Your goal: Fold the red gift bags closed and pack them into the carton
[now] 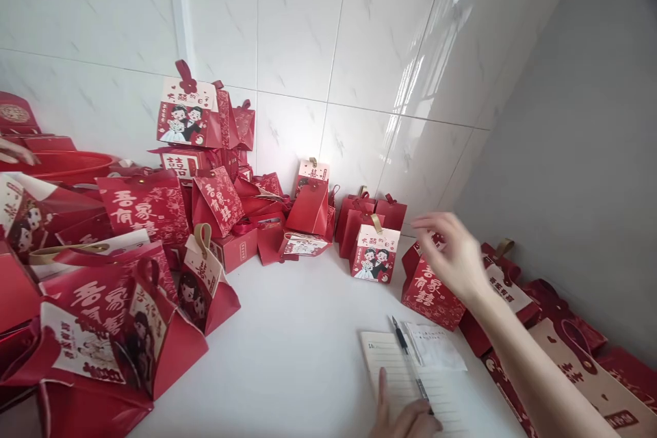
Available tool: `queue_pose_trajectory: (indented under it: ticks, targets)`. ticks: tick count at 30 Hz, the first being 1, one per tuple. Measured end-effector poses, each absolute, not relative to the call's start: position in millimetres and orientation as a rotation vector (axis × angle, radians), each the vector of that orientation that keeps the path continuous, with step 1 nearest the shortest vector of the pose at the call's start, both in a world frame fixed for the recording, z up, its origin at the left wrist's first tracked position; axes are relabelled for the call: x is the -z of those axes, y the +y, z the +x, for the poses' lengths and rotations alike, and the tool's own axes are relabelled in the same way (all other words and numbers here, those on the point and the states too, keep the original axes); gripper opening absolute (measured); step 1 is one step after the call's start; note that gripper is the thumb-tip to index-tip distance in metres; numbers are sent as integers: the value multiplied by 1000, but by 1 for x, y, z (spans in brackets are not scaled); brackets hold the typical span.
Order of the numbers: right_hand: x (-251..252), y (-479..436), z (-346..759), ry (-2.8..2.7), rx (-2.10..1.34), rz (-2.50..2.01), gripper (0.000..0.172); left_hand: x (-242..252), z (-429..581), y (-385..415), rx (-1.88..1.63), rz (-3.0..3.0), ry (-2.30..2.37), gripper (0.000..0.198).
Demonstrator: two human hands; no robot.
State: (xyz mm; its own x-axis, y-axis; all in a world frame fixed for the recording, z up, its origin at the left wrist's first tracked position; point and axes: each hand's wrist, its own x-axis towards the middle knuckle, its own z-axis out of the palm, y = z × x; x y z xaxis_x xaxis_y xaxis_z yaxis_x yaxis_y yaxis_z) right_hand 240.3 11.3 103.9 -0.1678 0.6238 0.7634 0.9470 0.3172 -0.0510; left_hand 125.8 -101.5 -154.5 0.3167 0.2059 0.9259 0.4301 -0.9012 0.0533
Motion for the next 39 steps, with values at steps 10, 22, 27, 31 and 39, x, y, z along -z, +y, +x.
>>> queue_pose_trajectory:
  ticks: [10, 22, 27, 31, 39]
  targets:
    - [-81, 59, 218, -2136, 218, -1858, 41, 78, 83, -70, 1539, -2949, -109, 5]
    - [-137, 9, 320, -2196, -177, -2260, 35, 51, 73, -83, 1881, -2971, 7, 9]
    - [-121, -12, 323, -2141, -35, -2220, 27, 54, 73, -83, 1691, -3062, -32, 7]
    - [-128, -9, 312, -1982, 127, -2240, 31, 63, 76, -79, 1408, -3127, -51, 7]
    - [-153, 40, 274, -1676, 419, -2292, 41, 77, 81, -67, 1302, -3053, -99, 21]
